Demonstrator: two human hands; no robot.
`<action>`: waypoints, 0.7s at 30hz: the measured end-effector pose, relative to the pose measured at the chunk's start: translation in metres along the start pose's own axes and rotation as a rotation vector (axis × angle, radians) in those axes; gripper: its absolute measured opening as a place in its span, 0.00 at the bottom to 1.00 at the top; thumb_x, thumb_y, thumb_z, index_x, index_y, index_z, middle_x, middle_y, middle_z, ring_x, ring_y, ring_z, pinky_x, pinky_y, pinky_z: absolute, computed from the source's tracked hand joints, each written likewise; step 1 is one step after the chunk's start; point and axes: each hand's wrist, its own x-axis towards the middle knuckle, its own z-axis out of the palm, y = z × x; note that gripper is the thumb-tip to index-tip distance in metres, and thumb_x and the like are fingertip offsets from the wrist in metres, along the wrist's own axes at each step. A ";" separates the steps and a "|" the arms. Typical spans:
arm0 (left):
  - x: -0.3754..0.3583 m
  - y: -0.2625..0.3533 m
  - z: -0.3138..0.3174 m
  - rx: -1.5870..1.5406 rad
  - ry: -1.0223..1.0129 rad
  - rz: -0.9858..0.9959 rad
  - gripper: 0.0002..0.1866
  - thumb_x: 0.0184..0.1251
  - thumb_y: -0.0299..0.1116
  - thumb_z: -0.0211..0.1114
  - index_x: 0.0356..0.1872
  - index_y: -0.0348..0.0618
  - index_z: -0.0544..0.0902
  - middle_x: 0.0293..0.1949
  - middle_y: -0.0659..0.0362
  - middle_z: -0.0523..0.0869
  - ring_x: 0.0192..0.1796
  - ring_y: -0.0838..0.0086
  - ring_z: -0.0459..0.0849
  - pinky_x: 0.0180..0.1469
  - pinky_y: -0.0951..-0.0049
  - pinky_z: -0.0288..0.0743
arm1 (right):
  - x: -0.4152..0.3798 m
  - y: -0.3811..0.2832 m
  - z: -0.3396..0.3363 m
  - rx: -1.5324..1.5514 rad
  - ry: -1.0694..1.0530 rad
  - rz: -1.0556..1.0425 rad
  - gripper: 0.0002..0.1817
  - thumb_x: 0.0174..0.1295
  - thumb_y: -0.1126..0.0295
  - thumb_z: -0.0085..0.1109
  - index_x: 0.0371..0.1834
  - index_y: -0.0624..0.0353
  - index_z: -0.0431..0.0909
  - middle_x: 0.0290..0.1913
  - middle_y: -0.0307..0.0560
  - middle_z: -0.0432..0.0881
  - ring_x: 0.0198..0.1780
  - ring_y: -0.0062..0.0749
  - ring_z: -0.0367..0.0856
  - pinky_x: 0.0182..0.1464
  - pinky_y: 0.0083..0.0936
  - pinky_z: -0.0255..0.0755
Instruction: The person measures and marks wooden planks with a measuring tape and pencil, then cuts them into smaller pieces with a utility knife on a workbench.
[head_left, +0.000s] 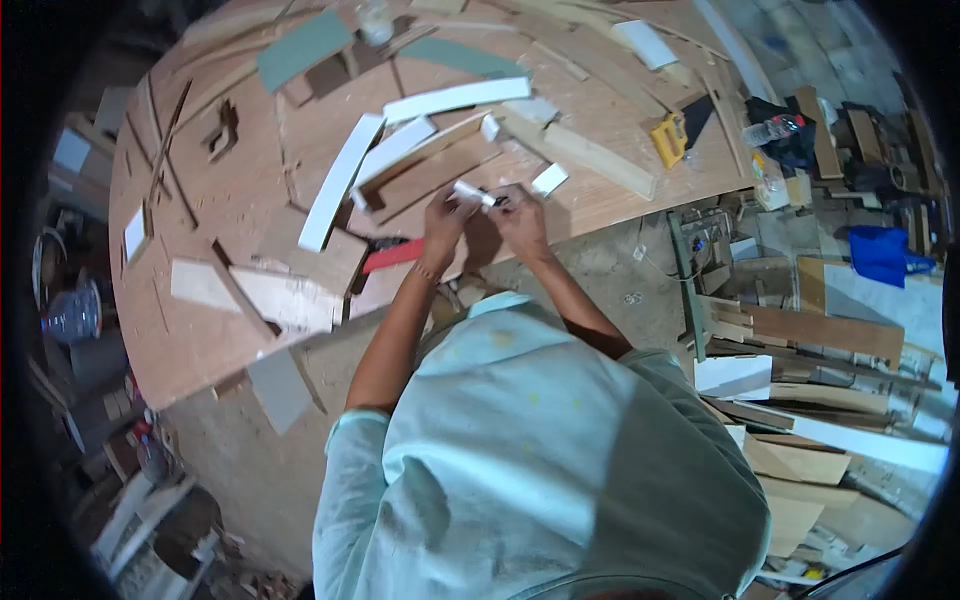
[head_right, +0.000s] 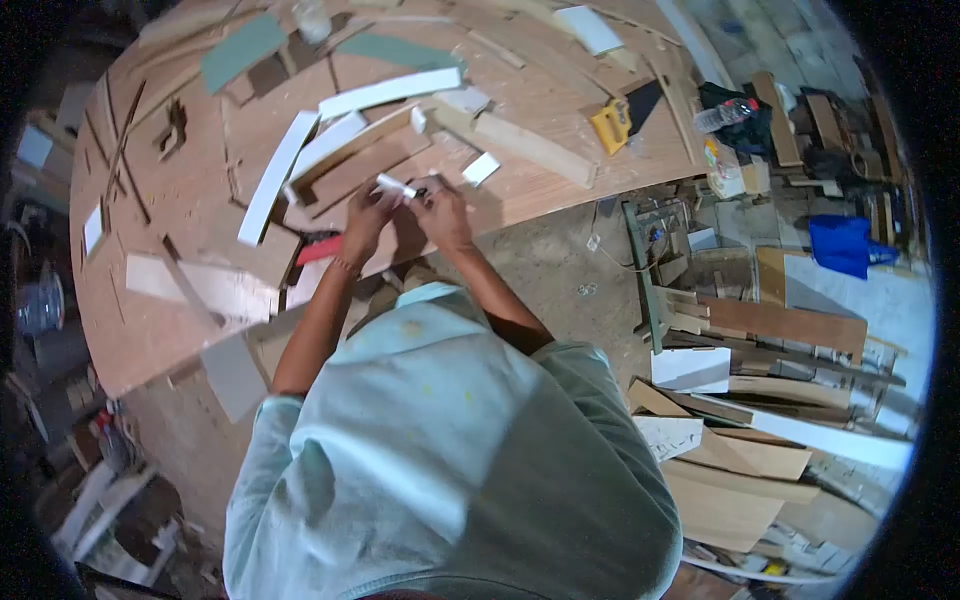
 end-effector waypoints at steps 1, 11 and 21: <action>-0.003 0.000 0.006 -0.058 -0.002 -0.016 0.15 0.54 0.25 0.57 0.44 0.30 0.71 0.33 0.58 0.78 0.34 0.79 0.75 0.36 0.81 0.71 | -0.011 -0.006 0.001 -0.003 0.003 0.005 0.11 0.42 0.79 0.59 0.31 0.62 0.73 0.27 0.44 0.76 0.27 0.23 0.75 0.31 0.19 0.70; -0.014 -0.013 -0.001 -0.613 -0.309 -0.239 0.17 0.59 0.30 0.49 0.48 0.31 0.66 0.42 0.50 0.75 0.43 0.64 0.77 0.43 0.70 0.75 | -0.018 -0.012 -0.023 -0.174 -0.167 0.010 0.36 0.33 0.69 0.69 0.50 0.65 0.64 0.51 0.57 0.67 0.51 0.44 0.68 0.54 0.30 0.62; -0.005 -0.028 0.030 -0.717 -0.072 -0.227 0.13 0.62 0.32 0.49 0.41 0.32 0.68 0.41 0.51 0.75 0.39 0.69 0.78 0.42 0.73 0.75 | 0.024 0.023 -0.043 -0.015 -0.364 0.054 0.17 0.45 0.70 0.60 0.40 0.63 0.73 0.38 0.53 0.77 0.39 0.38 0.76 0.41 0.27 0.69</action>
